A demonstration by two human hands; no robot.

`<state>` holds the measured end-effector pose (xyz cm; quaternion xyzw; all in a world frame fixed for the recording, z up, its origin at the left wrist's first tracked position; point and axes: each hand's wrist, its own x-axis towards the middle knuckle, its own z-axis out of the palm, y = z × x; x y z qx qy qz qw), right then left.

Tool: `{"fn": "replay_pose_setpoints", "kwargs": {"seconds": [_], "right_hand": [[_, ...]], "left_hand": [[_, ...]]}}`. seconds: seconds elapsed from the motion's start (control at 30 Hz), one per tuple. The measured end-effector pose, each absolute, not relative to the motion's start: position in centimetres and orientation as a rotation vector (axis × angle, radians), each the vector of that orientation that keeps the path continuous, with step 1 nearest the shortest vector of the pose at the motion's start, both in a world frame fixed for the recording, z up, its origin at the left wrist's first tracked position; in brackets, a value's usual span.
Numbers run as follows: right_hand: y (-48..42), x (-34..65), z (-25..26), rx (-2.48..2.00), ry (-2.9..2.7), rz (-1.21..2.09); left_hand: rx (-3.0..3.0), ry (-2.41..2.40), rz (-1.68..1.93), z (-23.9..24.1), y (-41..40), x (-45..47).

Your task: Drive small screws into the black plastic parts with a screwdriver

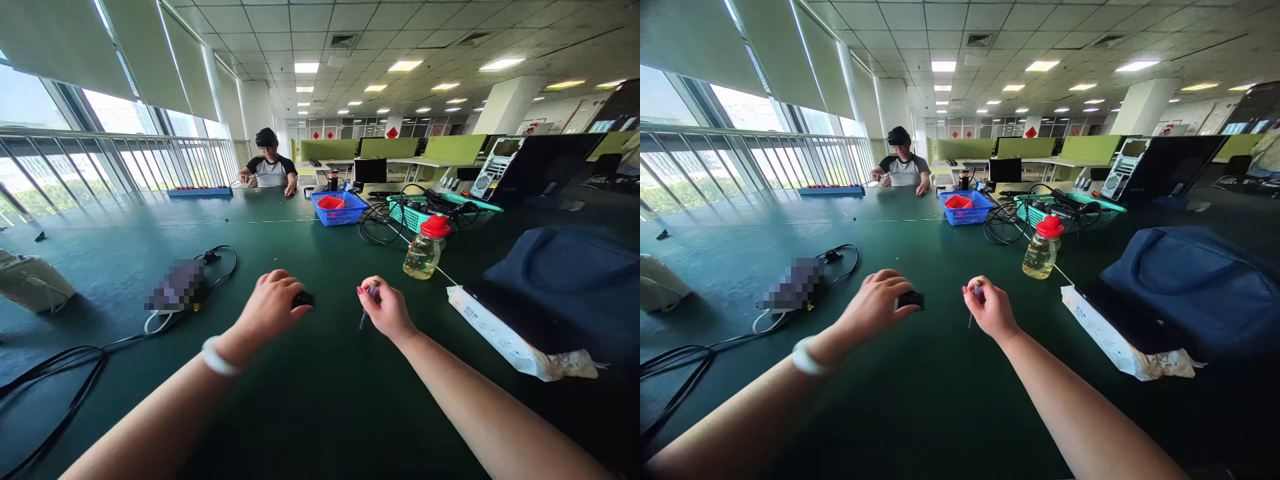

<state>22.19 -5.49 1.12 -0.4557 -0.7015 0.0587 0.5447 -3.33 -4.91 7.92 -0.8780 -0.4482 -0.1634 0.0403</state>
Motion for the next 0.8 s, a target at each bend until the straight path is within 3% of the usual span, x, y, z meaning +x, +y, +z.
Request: {"fn": "replay_pose_setpoints", "kwargs": {"seconds": [0.33, 0.8], "right_hand": [[-6.2, 22.0, 1.6, -1.046, -1.803, 0.199], [-8.2, 20.2, 1.9, -0.903, -1.927, -0.092]], "left_hand": [[-2.862, -1.292, -0.528, 1.2, -0.2, 2.0], [-2.964, -1.390, -0.641, 0.1, 0.5, 0.9]]}}
